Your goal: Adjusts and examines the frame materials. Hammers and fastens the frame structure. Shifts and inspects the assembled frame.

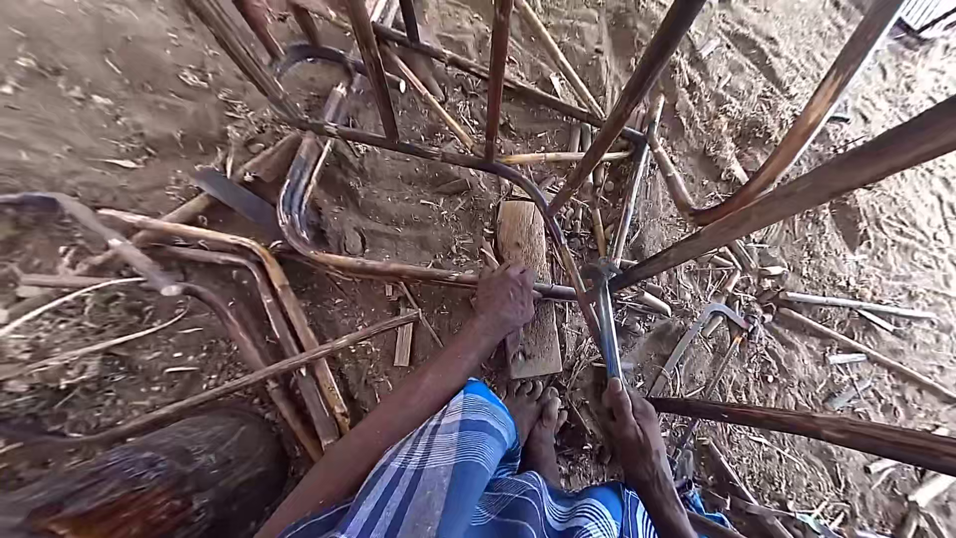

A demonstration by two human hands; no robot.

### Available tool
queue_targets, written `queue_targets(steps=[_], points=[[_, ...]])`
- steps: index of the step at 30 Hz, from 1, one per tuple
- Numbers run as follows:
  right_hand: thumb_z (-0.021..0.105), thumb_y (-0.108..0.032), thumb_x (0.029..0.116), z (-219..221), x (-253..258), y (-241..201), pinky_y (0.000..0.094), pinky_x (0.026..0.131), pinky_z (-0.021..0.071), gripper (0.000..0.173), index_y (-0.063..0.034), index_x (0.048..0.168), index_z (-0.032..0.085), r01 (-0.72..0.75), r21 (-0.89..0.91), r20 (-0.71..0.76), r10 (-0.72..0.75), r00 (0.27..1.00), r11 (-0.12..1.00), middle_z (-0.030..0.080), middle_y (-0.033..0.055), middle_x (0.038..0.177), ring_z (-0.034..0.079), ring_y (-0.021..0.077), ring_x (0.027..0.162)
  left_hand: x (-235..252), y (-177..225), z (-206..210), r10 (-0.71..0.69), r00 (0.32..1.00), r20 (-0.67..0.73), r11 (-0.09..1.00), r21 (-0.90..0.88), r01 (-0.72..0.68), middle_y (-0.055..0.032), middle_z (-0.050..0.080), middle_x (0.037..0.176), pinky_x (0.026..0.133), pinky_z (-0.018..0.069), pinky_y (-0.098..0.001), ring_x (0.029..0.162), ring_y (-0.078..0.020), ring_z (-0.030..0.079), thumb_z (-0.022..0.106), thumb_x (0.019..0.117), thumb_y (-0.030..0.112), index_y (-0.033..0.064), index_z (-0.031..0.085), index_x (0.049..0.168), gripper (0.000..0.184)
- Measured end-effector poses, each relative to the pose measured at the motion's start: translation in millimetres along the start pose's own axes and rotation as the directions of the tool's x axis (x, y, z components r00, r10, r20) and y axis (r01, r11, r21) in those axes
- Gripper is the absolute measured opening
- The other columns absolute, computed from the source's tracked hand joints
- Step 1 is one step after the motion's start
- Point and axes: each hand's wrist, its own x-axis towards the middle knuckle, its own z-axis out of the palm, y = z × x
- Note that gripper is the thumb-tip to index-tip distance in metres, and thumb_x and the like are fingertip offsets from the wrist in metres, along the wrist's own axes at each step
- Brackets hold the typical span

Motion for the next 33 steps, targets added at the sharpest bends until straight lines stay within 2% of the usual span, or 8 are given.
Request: queue_targets(steps=[5, 9, 11, 14, 24, 27, 30, 33], points=[[0.031, -0.067, 0.1028, 0.5, -21.2, 27.4, 0.0335, 0.047, 0.0445, 0.064, -0.0165, 0.079, 0.063, 0.164, -0.276, -0.043, -0.183, 0.982, 0.947, 0.049, -0.0056, 0.055, 0.051, 0.0091, 0.048, 20.6, -15.3, 30.2, 0.015, 0.992, 0.129, 0.996, -0.093, -0.003, -0.0099, 0.069, 0.118, 0.093, 0.0500, -0.0557, 0.113, -0.0315, 0.065, 0.064, 0.0982, 0.026, 0.0121, 0.071, 0.114, 0.022], [0.030, -0.064, 0.1035, 7.9, -12.2, 23.5, 0.0413, 0.048, 0.0484, 0.064, -0.0132, 0.085, 0.065, 0.230, -0.559, 0.000, -0.278, 0.961, 0.796, 0.052, 0.0002, 0.055, 0.058, 0.0186, 0.051, 21.2, -15.6, 24.3, 0.031, 0.990, 0.140, 0.993, -0.115, -0.014, -0.0121, 0.069, 0.118, 0.092, 0.0518, -0.0561, 0.113, -0.0332, 0.066, 0.064, 0.0988, 0.023, 0.0097, 0.071, 0.114, 0.022], [0.028, -0.065, 0.1031, 9.3, -0.4, 19.1, 0.0490, 0.055, 0.0536, 0.067, -0.0117, 0.090, 0.067, 0.082, -0.633, -0.012, -0.116, 0.993, 0.770, 0.061, 0.0069, 0.063, 0.067, 0.0270, 0.061, 22.0, -17.2, 25.5, 0.051, 0.991, 0.126, 0.993, -0.110, -0.037, -0.0122, 0.069, 0.117, 0.091, 0.0524, -0.0559, 0.111, -0.0329, 0.066, 0.063, 0.0995, 0.023, 0.0096, 0.071, 0.114, 0.021], [0.029, -0.065, 0.1040, 12.9, -3.3, 16.1, 0.0537, 0.072, 0.0566, 0.067, -0.0109, 0.098, 0.068, -0.125, -0.607, -0.066, 0.107, 0.992, 0.785, 0.068, 0.0111, 0.077, 0.071, 0.0312, 0.079, 22.9, -16.7, 26.5, 0.059, 0.993, 0.106, 0.994, -0.096, -0.049, -0.0115, 0.070, 0.116, 0.092, 0.0524, -0.0541, 0.110, -0.0315, 0.067, 0.063, 0.0996, 0.023, 0.0103, 0.072, 0.113, 0.021], [0.027, -0.065, 0.1044, 16.3, -20.9, -16.5, 0.0358, 0.042, 0.0449, 0.064, -0.0147, 0.083, 0.061, 0.124, 0.045, -0.040, -0.122, 0.992, 0.991, 0.048, -0.0021, 0.056, 0.047, 0.0139, 0.044, 17.9, -15.3, 23.5, 0.033, 0.993, 0.114, 0.996, -0.083, -0.024, -0.0110, 0.070, 0.116, 0.092, 0.0519, -0.0538, 0.110, -0.0311, 0.067, 0.064, 0.0974, 0.023, 0.0100, 0.071, 0.113, 0.022], [0.028, -0.061, 0.1055, 21.5, -9.4, -17.4, 0.0362, 0.044, 0.0448, 0.062, -0.0139, 0.082, 0.060, 0.158, -0.081, -0.062, -0.163, 0.985, 0.984, 0.048, -0.0016, 0.056, 0.048, 0.0138, 0.046, 17.6, -16.9, 27.8, 0.032, 0.995, 0.097, 0.997, -0.068, -0.026, -0.0101, 0.070, 0.116, 0.091, 0.0521, -0.0533, 0.110, -0.0305, 0.067, 0.065, 0.0968, 0.023, 0.0103, 0.071, 0.113, 0.021], [0.028, -0.053, 0.1092, 15.6, 4.0, -21.2, 0.0497, 0.066, 0.0526, 0.062, -0.0071, 0.096, 0.067, -0.130, -0.246, 0.109, 0.161, 0.981, 0.961, 0.060, 0.0091, 0.073, 0.061, 0.0253, 0.068, 13.3, -14.0, 29.8, 0.060, 0.996, 0.072, 0.995, -0.085, -0.054, -0.0110, 0.070, 0.115, 0.091, 0.0520, -0.0546, 0.110, -0.0318, 0.067, 0.065, 0.0967, 0.023, 0.0097, 0.072, 0.111, 0.021], [0.027, -0.059, 0.1058, -1.5, -11.3, -50.0, 0.0417, 0.050, 0.0493, 0.065, -0.0102, 0.086, 0.065, 0.007, -0.049, 0.011, -0.006, 1.000, 0.999, 0.054, 0.0022, 0.061, 0.054, 0.0182, 0.052, 16.1, -15.7, 21.9, 0.023, 0.992, 0.121, 0.992, -0.122, -0.008, -0.0124, 0.068, 0.123, 0.097, 0.0501, -0.0584, 0.116, -0.0339, 0.065, 0.063, 0.0993, 0.023, 0.0090, 0.071, 0.116, 0.024]])
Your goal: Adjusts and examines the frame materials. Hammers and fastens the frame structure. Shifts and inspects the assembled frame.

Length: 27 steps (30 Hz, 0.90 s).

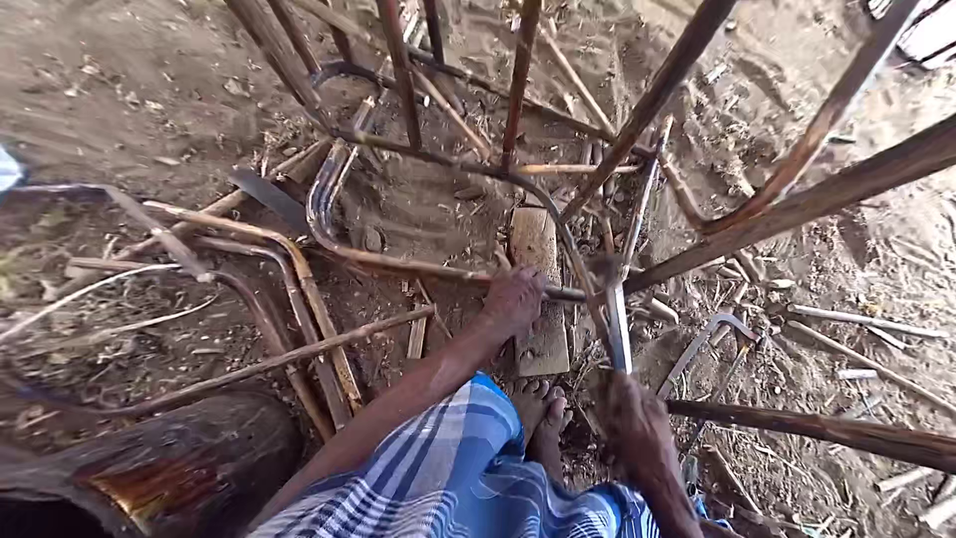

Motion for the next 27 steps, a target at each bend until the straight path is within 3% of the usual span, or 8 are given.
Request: queue_targets(steps=[4, 8, 11, 14, 17, 19, 24, 27], points=[[0.027, -0.067, 0.1046, 16.5, -4.1, 12.0, 0.0312, 0.039, 0.0437, 0.064, -0.0144, 0.082, 0.056, 0.435, 0.072, -0.230, -0.409, 0.883, 0.898, 0.046, -0.0038, 0.056, 0.046, 0.0087, 0.044, -2.1, -1.1, 12.4, 0.015, 1.000, -0.020, 0.999, 0.035, -0.014, -0.0115, 0.069, 0.121, 0.096, 0.0509, -0.0559, 0.115, -0.0324, 0.066, 0.064, 0.0996, 0.028, 0.0093, 0.071, 0.113, 0.024], [0.027, -0.058, 0.1070, 22.2, 18.4, 33.9, 0.0482, 0.067, 0.0525, 0.066, -0.0080, 0.090, 0.067, -0.067, -0.211, 0.149, 0.100, 0.984, 0.975, 0.059, 0.0075, 0.071, 0.061, 0.0234, 0.068, -4.1, 3.8, 4.2, 0.030, 0.998, -0.046, 0.999, -0.013, -0.030, -0.0119, 0.069, 0.122, 0.098, 0.0509, -0.0568, 0.116, -0.0326, 0.065, 0.065, 0.1000, 0.027, 0.0096, 0.072, 0.115, 0.024], [0.028, -0.059, 0.1055, 9.0, -9.2, -0.7, 0.0409, 0.051, 0.0502, 0.065, -0.0117, 0.082, 0.066, 0.098, -0.116, 0.007, -0.097, 0.995, 0.988, 0.055, 0.0011, 0.061, 0.056, 0.0165, 0.053, -4.7, -1.0, 4.6, 0.032, 0.999, -0.010, 0.999, -0.026, -0.032, -0.0150, 0.068, 0.124, 0.100, 0.0499, -0.0585, 0.118, -0.0353, 0.064, 0.064, 0.0992, 0.023, 0.0076, 0.071, 0.117, 0.025], [0.027, -0.064, 0.1061, 19.5, -8.6, 8.7, 0.0291, 0.040, 0.0434, 0.063, -0.0152, 0.080, 0.056, 0.483, 0.034, -0.252, -0.461, 0.851, 0.875, 0.047, -0.0048, 0.055, 0.047, 0.0069, 0.044, -2.5, -11.4, 15.3, 0.132, 0.989, -0.067, 0.991, -0.017, -0.133, -0.0166, 0.069, 0.120, 0.094, 0.0541, -0.0571, 0.112, -0.0364, 0.067, 0.065, 0.0991, 0.021, 0.0049, 0.070, 0.117, 0.025], [0.028, -0.056, 0.1078, 36.8, 10.2, 48.3, 0.0472, 0.062, 0.0537, 0.066, -0.0071, 0.089, 0.067, 0.097, -0.092, -0.005, -0.098, 0.995, 0.991, 0.059, 0.0065, 0.068, 0.060, 0.0214, 0.062, -1.9, -15.7, 4.5, 0.130, 0.991, -0.029, 0.991, -0.021, -0.131, -0.0220, 0.068, 0.123, 0.095, 0.0547, -0.0572, 0.111, -0.0402, 0.068, 0.062, 0.0984, 0.007, 0.0016, 0.061, 0.133, 0.035], [0.028, -0.058, 0.1071, 34.8, 18.1, 38.6, 0.0474, 0.063, 0.0515, 0.067, -0.0089, 0.086, 0.067, -0.110, -0.123, 0.091, 0.122, 0.988, 0.986, 0.058, 0.0060, 0.068, 0.059, 0.0222, 0.063, -1.3, -12.2, -4.5, 0.078, 0.997, 0.000, 0.996, -0.031, -0.078, -0.0243, 0.069, 0.114, 0.089, 0.0560, -0.0588, 0.102, -0.0425, 0.070, 0.063, 0.0979, 0.007, 0.0001, 0.057, 0.136, 0.039], [0.034, -0.062, 0.1057, 28.4, -11.1, 9.3, 0.0251, 0.042, 0.0423, 0.059, -0.0148, 0.079, 0.056, 0.447, 0.159, -0.260, -0.399, 0.879, 0.880, 0.047, -0.0074, 0.058, 0.046, 0.0028, 0.047, 0.3, -12.9, -3.3, 0.012, 0.997, 0.073, 1.000, -0.018, -0.010, -0.0248, 0.068, 0.115, 0.088, 0.0551, -0.0620, 0.103, -0.0444, 0.069, 0.068, 0.0930, 0.008, 0.0035, 0.049, 0.144, 0.054], [0.039, -0.050, 0.1066, 53.6, 6.7, 60.8, 0.0366, 0.052, 0.0516, 0.056, -0.0056, 0.086, 0.066, 0.205, 0.064, -0.135, -0.195, 0.972, 0.977, 0.056, 0.0007, 0.061, 0.056, 0.0122, 0.053, -2.7, -10.0, -8.0, 0.015, 0.998, 0.060, 1.000, -0.005, -0.015, -0.0247, 0.069, 0.111, 0.089, 0.0550, -0.0607, 0.102, -0.0438, 0.069, 0.066, 0.0937, 0.009, 0.0022, 0.050, 0.142, 0.051]])
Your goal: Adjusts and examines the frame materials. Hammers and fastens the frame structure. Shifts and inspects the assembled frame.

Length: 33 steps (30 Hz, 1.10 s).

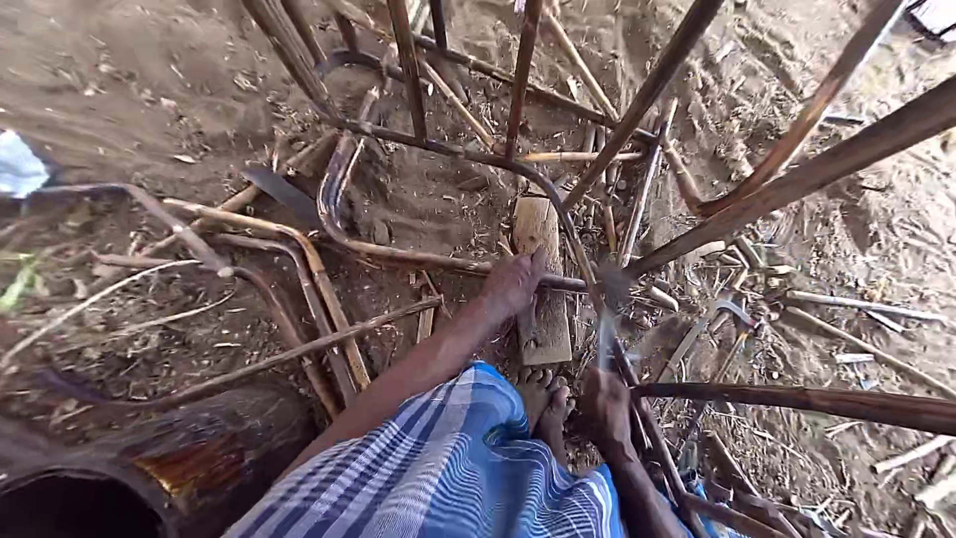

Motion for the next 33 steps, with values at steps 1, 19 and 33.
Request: queue_targets(steps=[1, 19, 33], points=[[0.034, -0.054, 0.1074, -3.7, 11.2, 2.3, 0.0455, 0.059, 0.0529, 0.062, -0.0064, 0.086, 0.067, -0.183, -0.105, 0.121, 0.196, 0.973, 0.977, 0.058, 0.0053, 0.065, 0.059, 0.0196, 0.059, 0.3, 3.6, -3.1, -0.009, 1.000, -0.002, 1.000, -0.009, 0.009, -0.0249, 0.069, 0.112, 0.091, 0.0544, -0.0606, 0.103, -0.0438, 0.069, 0.064, 0.0968, 0.010, 0.0021, 0.051, 0.142, 0.048], [0.028, -0.065, 0.1044, -15.3, -20.8, 57.5, 0.0505, 0.069, 0.0545, 0.071, -0.0097, 0.096, 0.072, -0.405, -0.205, 0.311, 0.451, 0.836, 0.891, 0.064, 0.0068, 0.075, 0.064, 0.0229, 0.070, -4.7, -46.7, -11.7, -0.040, 0.998, -0.050, 0.997, 0.067, 0.044, -0.0207, 0.060, 0.139, 0.103, 0.0455, -0.0672, 0.127, -0.0439, 0.058, 0.071, 0.0936, 0.021, 0.0098, 0.062, 0.137, 0.045], [0.041, -0.065, 0.1019, -41.4, -56.6, 84.4, 0.0559, 0.075, 0.0520, 0.064, -0.0057, 0.104, 0.065, -0.525, -0.224, 0.311, 0.571, 0.760, 0.821, 0.065, 0.0155, 0.085, 0.066, 0.0326, 0.080, -53.7, -0.1, -158.4, -0.021, 0.998, -0.060, 0.969, 0.245, 0.036, -0.0112, 0.073, 0.087, 0.070, 0.0544, -0.0651, 0.080, -0.0358, 0.070, 0.074, 0.0941, 0.041, 0.0219, 0.075, 0.115, 0.028]])
